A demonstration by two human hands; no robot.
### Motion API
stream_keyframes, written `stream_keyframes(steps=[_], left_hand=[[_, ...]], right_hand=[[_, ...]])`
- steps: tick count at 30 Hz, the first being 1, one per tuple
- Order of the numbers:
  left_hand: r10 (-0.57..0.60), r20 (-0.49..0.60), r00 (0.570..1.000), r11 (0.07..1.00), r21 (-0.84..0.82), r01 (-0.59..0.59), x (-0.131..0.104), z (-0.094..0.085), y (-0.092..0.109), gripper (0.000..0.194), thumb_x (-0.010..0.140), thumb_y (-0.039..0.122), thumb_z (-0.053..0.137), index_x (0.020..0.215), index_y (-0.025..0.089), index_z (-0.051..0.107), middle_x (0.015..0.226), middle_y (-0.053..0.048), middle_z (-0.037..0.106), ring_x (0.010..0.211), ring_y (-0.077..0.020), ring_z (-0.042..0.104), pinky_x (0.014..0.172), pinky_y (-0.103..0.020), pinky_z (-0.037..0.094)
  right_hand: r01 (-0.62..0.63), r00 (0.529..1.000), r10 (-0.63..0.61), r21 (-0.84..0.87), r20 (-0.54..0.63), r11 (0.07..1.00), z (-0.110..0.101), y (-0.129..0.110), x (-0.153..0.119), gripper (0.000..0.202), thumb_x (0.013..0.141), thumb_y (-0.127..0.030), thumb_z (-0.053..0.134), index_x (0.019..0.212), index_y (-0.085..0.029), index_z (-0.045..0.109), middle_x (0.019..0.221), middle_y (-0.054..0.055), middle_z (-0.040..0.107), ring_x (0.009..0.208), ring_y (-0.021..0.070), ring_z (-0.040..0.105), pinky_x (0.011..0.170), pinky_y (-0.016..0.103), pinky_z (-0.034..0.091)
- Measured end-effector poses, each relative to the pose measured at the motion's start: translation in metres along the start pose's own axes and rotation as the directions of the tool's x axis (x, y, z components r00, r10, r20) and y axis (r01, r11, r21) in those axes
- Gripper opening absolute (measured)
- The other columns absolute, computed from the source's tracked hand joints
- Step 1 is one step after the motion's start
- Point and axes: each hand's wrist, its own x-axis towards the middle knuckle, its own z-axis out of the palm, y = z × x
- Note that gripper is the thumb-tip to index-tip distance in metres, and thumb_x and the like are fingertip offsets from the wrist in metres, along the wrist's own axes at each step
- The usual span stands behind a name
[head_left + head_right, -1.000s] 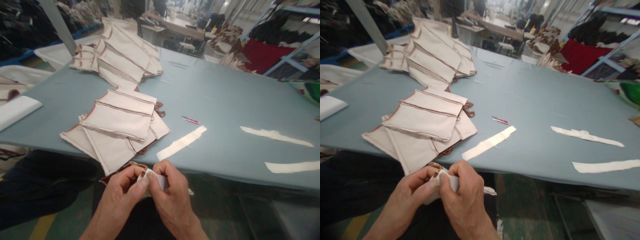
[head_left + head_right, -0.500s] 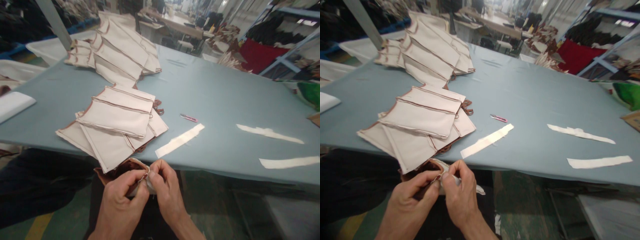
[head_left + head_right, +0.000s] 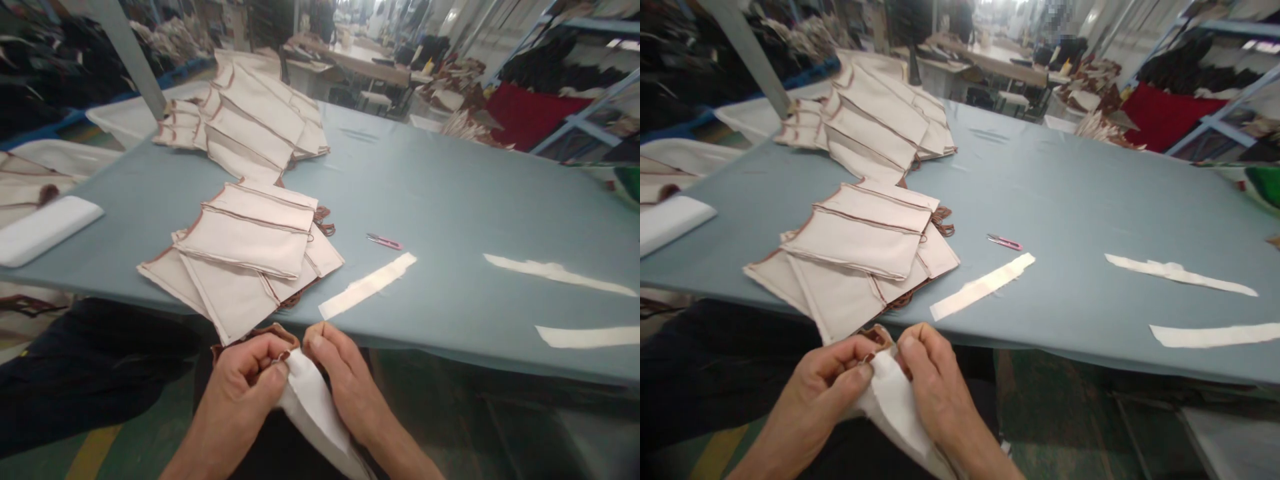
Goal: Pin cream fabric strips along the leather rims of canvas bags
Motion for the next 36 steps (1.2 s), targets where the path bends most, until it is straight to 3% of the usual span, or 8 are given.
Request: stream_keyframes(steps=[4, 8, 11, 14, 21, 27, 33, 36], left_hand=[[-0.063, 0.105, 0.992, 0.998, -0.006, 0.064, 0.000, -0.006, 0.018, 0.025, 0.085, 0.037, 0.065, 0.075, 0.015, 0.071, 0.063, 0.004, 0.055, 0.055, -0.0091, 0.043, 0.052, -0.017, 0.035], [-0.095, 0.184, 0.978, 0.992, 0.096, 0.078, 0.001, -0.009, 0.036, 0.024, 0.082, 0.037, 0.065, 0.077, 0.014, 0.072, 0.066, 0.002, 0.059, 0.059, -0.0110, 0.046, 0.054, -0.019, 0.037], [-0.081, 0.192, 0.978, 0.987, 0.154, 0.051, -0.001, -0.013, 0.041, 0.025, 0.084, 0.035, 0.061, 0.079, 0.015, 0.074, 0.067, 0.001, 0.061, 0.061, -0.0116, 0.047, 0.054, -0.018, 0.036], [-0.044, 0.209, 0.977, 0.966, 0.260, -0.012, -0.003, -0.016, 0.043, 0.023, 0.084, 0.029, 0.058, 0.077, 0.016, 0.075, 0.064, 0.003, 0.061, 0.058, -0.0104, 0.045, 0.051, -0.018, 0.032], [0.138, 0.140, 0.981, 0.894, 0.409, -0.184, -0.012, -0.014, 0.045, 0.016, 0.087, 0.021, 0.056, 0.077, 0.022, 0.069, 0.057, 0.007, 0.070, 0.048, -0.0100, 0.060, 0.045, -0.017, 0.038], [0.347, 0.132, 0.928, 0.791, 0.491, -0.366, -0.017, -0.017, 0.033, 0.015, 0.087, 0.014, 0.057, 0.085, 0.027, 0.065, 0.064, 0.010, 0.076, 0.046, -0.0094, 0.068, 0.045, -0.015, 0.046], [0.402, 0.150, 0.903, 0.721, 0.557, -0.413, -0.021, -0.021, 0.022, 0.015, 0.094, 0.013, 0.057, 0.092, 0.028, 0.062, 0.074, 0.008, 0.077, 0.061, -0.0103, 0.077, 0.055, -0.012, 0.053], [0.504, 0.163, 0.848, 0.628, 0.605, -0.489, -0.022, -0.022, 0.019, 0.018, 0.097, 0.012, 0.054, 0.100, 0.030, 0.059, 0.078, 0.008, 0.076, 0.064, -0.0106, 0.077, 0.061, -0.013, 0.055]], right_hand=[[0.284, 0.958, -0.288, -0.126, -0.010, 0.950, -0.022, -0.024, -0.001, 0.022, 0.103, -0.038, 0.053, 0.090, -0.021, 0.061, 0.084, 0.001, 0.064, 0.082, 0.0168, 0.061, 0.078, 0.028, 0.049], [0.576, 0.808, -0.512, -0.213, 0.290, 0.789, -0.030, -0.055, 0.009, 0.029, 0.090, -0.019, 0.062, 0.119, -0.021, 0.062, 0.126, 0.009, 0.071, 0.119, 0.0213, 0.065, 0.105, 0.034, 0.047], [0.709, 0.678, -0.541, -0.250, 0.497, 0.659, -0.028, -0.066, 0.023, 0.025, 0.082, -0.018, 0.062, 0.107, -0.019, 0.065, 0.102, 0.006, 0.074, 0.097, 0.0200, 0.067, 0.094, 0.034, 0.050], [0.764, 0.631, -0.535, -0.328, 0.563, 0.556, -0.024, -0.068, 0.034, 0.010, 0.072, -0.017, 0.059, 0.082, -0.021, 0.061, 0.072, -0.003, 0.061, 0.070, 0.0157, 0.057, 0.085, 0.034, 0.047], [0.740, 0.665, -0.438, -0.452, 0.605, 0.498, -0.017, -0.066, 0.033, 0.009, 0.068, -0.020, 0.057, 0.069, -0.023, 0.049, 0.061, -0.005, 0.049, 0.063, 0.0158, 0.048, 0.074, 0.033, 0.041], [0.639, 0.730, -0.349, -0.407, 0.587, 0.653, -0.016, -0.060, 0.030, 0.009, 0.069, -0.020, 0.057, 0.076, -0.023, 0.052, 0.069, -0.003, 0.056, 0.066, 0.0161, 0.051, 0.064, 0.028, 0.036], [0.504, 0.801, -0.269, -0.360, 0.535, 0.785, -0.012, -0.055, 0.029, 0.007, 0.070, -0.019, 0.056, 0.068, -0.022, 0.050, 0.065, -0.005, 0.049, 0.059, 0.0120, 0.042, 0.061, 0.025, 0.034], [0.431, 0.846, -0.256, -0.318, 0.468, 0.844, -0.007, -0.051, 0.026, 0.007, 0.070, -0.018, 0.055, 0.067, -0.021, 0.050, 0.065, -0.005, 0.050, 0.059, 0.0111, 0.043, 0.062, 0.025, 0.035]])
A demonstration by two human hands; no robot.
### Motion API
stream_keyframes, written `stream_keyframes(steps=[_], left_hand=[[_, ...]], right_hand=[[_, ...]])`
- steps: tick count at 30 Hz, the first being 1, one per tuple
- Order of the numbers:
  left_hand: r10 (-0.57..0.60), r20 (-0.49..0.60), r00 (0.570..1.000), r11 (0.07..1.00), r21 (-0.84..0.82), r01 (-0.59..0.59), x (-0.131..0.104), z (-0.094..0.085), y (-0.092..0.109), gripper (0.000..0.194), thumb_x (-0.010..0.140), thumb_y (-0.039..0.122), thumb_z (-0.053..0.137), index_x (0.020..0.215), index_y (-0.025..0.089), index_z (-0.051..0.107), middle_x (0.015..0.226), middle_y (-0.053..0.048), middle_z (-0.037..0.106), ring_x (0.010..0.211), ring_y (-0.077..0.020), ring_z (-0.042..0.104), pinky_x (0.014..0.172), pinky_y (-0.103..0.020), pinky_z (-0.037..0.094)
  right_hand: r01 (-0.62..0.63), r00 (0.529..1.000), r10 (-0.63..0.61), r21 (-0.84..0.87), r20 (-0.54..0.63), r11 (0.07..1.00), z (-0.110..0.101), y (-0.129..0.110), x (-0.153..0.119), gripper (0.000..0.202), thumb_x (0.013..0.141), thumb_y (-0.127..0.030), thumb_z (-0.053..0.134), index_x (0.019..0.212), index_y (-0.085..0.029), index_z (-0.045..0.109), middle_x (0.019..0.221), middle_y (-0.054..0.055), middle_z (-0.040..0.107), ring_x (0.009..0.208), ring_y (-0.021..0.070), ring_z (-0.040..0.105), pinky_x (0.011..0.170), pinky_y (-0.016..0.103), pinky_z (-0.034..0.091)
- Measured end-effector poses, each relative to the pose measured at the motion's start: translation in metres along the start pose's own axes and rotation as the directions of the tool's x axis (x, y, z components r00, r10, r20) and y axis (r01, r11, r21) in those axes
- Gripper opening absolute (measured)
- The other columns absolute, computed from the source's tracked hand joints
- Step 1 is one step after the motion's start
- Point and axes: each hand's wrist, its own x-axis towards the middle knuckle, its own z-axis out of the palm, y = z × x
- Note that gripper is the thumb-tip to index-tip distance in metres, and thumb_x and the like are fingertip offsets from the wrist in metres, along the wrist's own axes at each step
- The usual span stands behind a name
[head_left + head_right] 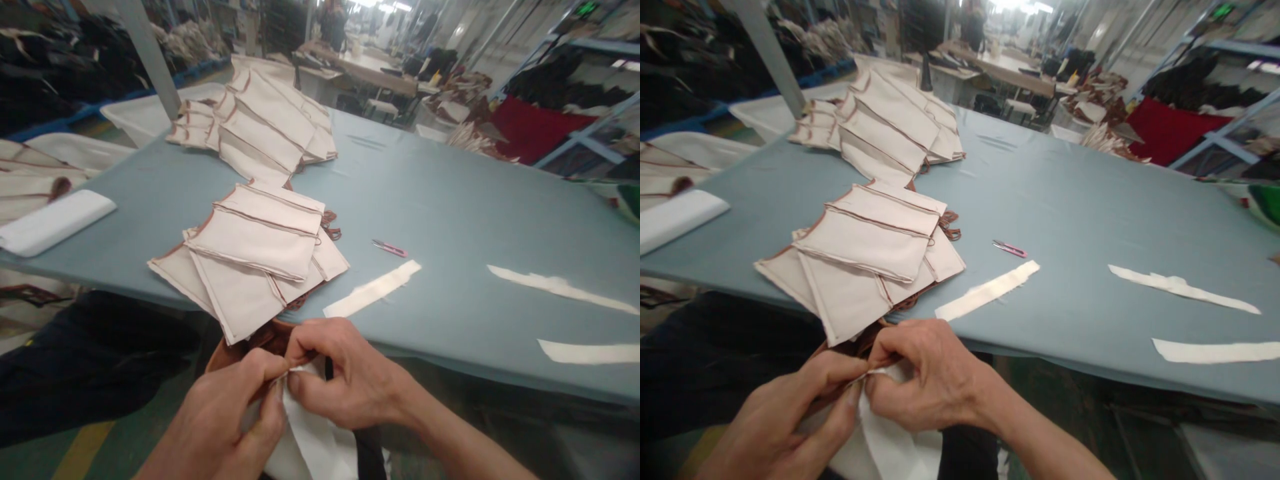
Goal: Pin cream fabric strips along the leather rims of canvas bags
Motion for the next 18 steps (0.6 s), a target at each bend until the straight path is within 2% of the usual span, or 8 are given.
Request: stream_keyframes(steps=[4, 8, 12, 15, 18], left_hand=[[0.195, -0.019, 0.981, 0.976, 0.106, -0.192, -0.002, -0.001, -0.006, 0.029, 0.099, 0.006, 0.045, 0.114, 0.030, 0.054, 0.075, 0.006, 0.074, 0.063, -0.0128, 0.075, 0.065, -0.018, 0.056], [0.352, 0.010, 0.936, 0.920, 0.181, -0.348, -0.005, -0.003, -0.015, 0.037, 0.096, 0.004, 0.045, 0.124, 0.027, 0.053, 0.069, 0.004, 0.072, 0.056, -0.0154, 0.069, 0.060, -0.023, 0.054], [0.391, 0.060, 0.918, 0.888, 0.238, -0.394, -0.005, 0.001, -0.021, 0.032, 0.096, 0.005, 0.042, 0.112, 0.026, 0.060, 0.062, 0.003, 0.068, 0.049, -0.0147, 0.063, 0.051, -0.024, 0.047], [0.401, 0.054, 0.914, 0.878, 0.262, -0.401, -0.003, 0.004, -0.022, 0.031, 0.096, 0.006, 0.041, 0.109, 0.026, 0.061, 0.061, 0.003, 0.068, 0.047, -0.0158, 0.063, 0.048, -0.025, 0.046], [0.426, 0.021, 0.904, 0.888, 0.178, -0.423, -0.002, 0.005, -0.019, 0.042, 0.091, 0.004, 0.046, 0.123, 0.027, 0.061, 0.066, 0.002, 0.073, 0.051, -0.0168, 0.067, 0.052, -0.025, 0.052]], right_hand=[[-0.114, 0.993, 0.117, 0.163, -0.011, 0.980, 0.009, 0.000, -0.006, 0.006, 0.072, -0.021, 0.056, 0.067, -0.020, 0.052, 0.066, -0.004, 0.052, 0.062, 0.0113, 0.045, 0.060, 0.024, 0.035], [-0.289, 0.957, 0.268, 0.392, 0.109, 0.873, 0.014, 0.002, -0.014, 0.008, 0.074, -0.026, 0.059, 0.071, -0.020, 0.056, 0.066, -0.005, 0.049, 0.060, 0.0103, 0.038, 0.055, 0.022, 0.031], [-0.404, 0.915, 0.323, 0.547, 0.243, 0.733, 0.017, 0.007, -0.015, 0.012, 0.071, -0.030, 0.061, 0.075, -0.019, 0.058, 0.063, -0.006, 0.044, 0.057, 0.0097, 0.033, 0.051, 0.021, 0.026], [-0.434, 0.901, 0.333, 0.557, 0.278, 0.708, 0.017, 0.008, -0.013, 0.012, 0.069, -0.030, 0.060, 0.072, -0.020, 0.057, 0.060, -0.007, 0.042, 0.055, 0.0090, 0.030, 0.050, 0.020, 0.023], [-0.465, 0.885, 0.370, 0.517, 0.283, 0.718, 0.015, 0.006, -0.014, 0.009, 0.068, -0.027, 0.059, 0.071, -0.020, 0.055, 0.059, -0.007, 0.042, 0.055, 0.0086, 0.030, 0.049, 0.020, 0.023]])
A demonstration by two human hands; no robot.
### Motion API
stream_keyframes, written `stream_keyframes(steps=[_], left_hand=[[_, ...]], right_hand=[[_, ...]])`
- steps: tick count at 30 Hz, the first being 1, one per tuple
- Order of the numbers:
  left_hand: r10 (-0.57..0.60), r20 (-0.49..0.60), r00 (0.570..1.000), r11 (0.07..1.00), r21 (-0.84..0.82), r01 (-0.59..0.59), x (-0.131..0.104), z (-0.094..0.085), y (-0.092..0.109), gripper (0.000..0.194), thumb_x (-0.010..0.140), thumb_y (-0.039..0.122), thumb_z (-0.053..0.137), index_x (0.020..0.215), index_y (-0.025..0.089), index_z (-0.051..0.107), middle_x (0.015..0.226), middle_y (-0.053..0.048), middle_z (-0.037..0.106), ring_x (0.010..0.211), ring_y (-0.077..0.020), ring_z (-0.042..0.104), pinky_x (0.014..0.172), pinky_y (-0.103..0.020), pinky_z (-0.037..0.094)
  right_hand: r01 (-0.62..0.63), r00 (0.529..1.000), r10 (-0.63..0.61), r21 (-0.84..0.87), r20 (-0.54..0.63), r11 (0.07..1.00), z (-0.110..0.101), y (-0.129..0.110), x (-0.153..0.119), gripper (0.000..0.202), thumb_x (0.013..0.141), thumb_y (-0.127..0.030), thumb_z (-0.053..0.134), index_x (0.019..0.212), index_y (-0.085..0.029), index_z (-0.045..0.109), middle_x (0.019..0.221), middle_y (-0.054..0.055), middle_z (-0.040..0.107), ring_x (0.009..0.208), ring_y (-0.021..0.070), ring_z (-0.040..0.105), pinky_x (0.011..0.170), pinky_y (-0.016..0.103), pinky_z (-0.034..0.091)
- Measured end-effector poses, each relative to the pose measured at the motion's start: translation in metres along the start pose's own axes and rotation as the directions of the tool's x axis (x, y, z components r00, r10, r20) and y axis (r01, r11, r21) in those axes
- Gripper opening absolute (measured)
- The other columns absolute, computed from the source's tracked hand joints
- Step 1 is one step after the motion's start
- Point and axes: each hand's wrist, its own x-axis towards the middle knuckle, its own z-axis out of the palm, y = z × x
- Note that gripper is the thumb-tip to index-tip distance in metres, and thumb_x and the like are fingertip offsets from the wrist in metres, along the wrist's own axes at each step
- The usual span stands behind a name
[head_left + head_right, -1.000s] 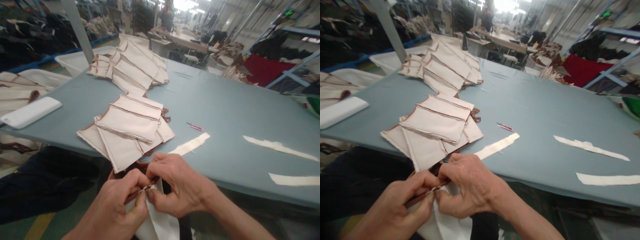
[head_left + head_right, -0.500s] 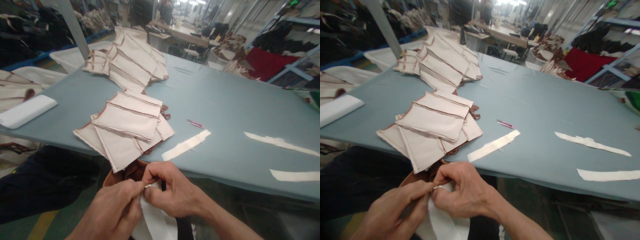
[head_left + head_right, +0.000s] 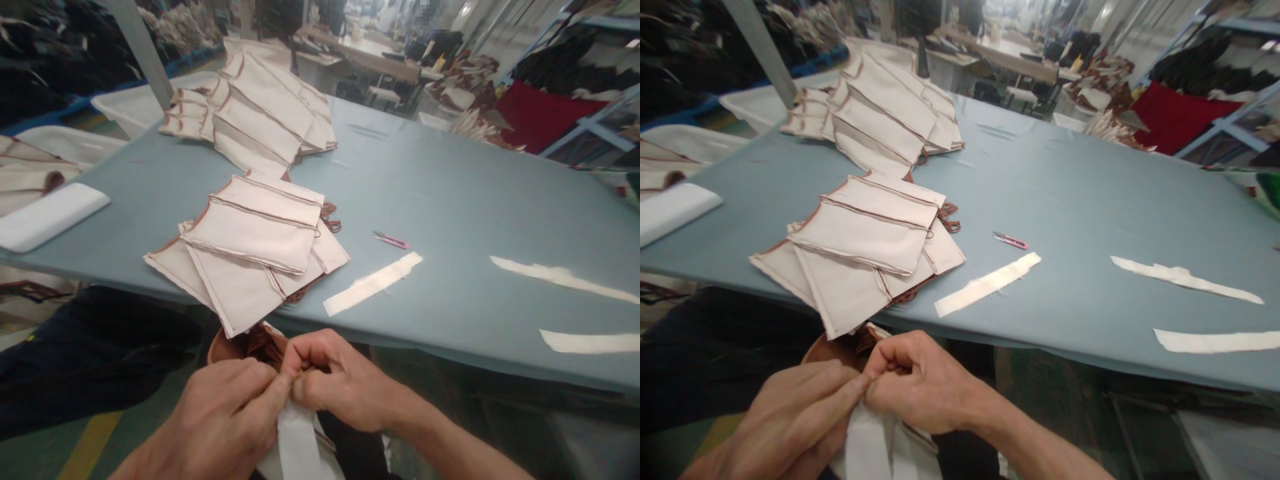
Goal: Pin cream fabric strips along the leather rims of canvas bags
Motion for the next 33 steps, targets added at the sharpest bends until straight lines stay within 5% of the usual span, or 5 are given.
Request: stream_keyframes(steps=[6, 15, 21, 29, 33], left_hand=[[-0.255, -0.083, 0.963, 0.958, -0.153, 0.241, -0.011, -0.006, 0.010, 0.030, 0.090, 0.017, 0.060, 0.116, 0.028, 0.068, 0.084, 0.000, 0.081, 0.068, -0.0176, 0.076, 0.068, -0.021, 0.062], [-0.339, 0.170, 0.925, 0.909, -0.193, 0.368, -0.008, -0.014, 0.005, 0.029, 0.108, 0.028, 0.047, 0.103, 0.027, 0.075, 0.088, 0.000, 0.080, 0.080, -0.0170, 0.076, 0.078, -0.020, 0.060], [-0.153, 0.182, 0.971, 0.968, -0.172, 0.185, 0.011, -0.015, 0.002, 0.037, 0.108, 0.019, 0.041, 0.075, 0.024, 0.057, 0.063, 0.006, 0.063, 0.053, -0.0103, 0.062, 0.056, -0.020, 0.044], [-0.463, 0.407, 0.787, 0.748, -0.297, 0.593, 0.010, -0.020, 0.003, 0.034, 0.103, 0.034, 0.055, 0.071, 0.023, 0.063, 0.071, 0.004, 0.067, 0.066, -0.0137, 0.062, 0.063, -0.019, 0.048], [-0.432, 0.428, 0.794, 0.759, -0.302, 0.577, 0.004, -0.016, 0.005, 0.041, 0.106, 0.036, 0.050, 0.067, 0.022, 0.055, 0.066, 0.006, 0.062, 0.061, -0.0108, 0.057, 0.058, -0.016, 0.045]], right_hand=[[0.202, 0.959, -0.256, -0.349, -0.118, 0.915, 0.004, -0.009, -0.013, 0.005, 0.068, -0.016, 0.052, 0.067, -0.021, 0.051, 0.064, -0.005, 0.048, 0.061, 0.0106, 0.040, 0.056, 0.022, 0.032], [0.458, 0.680, -0.732, -0.801, 0.037, 0.385, 0.005, -0.001, -0.014, 0.018, 0.066, -0.010, 0.053, 0.074, -0.024, 0.045, 0.062, -0.004, 0.051, 0.058, 0.0144, 0.044, 0.059, 0.028, 0.033], [0.430, 0.764, -0.645, -0.771, 0.033, 0.470, 0.003, -0.002, -0.018, 0.015, 0.073, -0.008, 0.054, 0.074, -0.023, 0.050, 0.065, -0.003, 0.060, 0.061, 0.0139, 0.053, 0.059, 0.027, 0.036], [0.453, 0.756, -0.647, -0.796, 0.103, 0.402, 0.003, -0.005, -0.017, 0.014, 0.077, -0.011, 0.053, 0.076, -0.024, 0.048, 0.069, -0.001, 0.061, 0.064, 0.0156, 0.054, 0.063, 0.029, 0.038], [0.443, 0.810, -0.582, -0.734, 0.080, 0.515, -0.001, -0.009, -0.022, 0.012, 0.077, -0.013, 0.057, 0.075, -0.023, 0.051, 0.070, -0.003, 0.060, 0.065, 0.0142, 0.053, 0.065, 0.028, 0.039]])
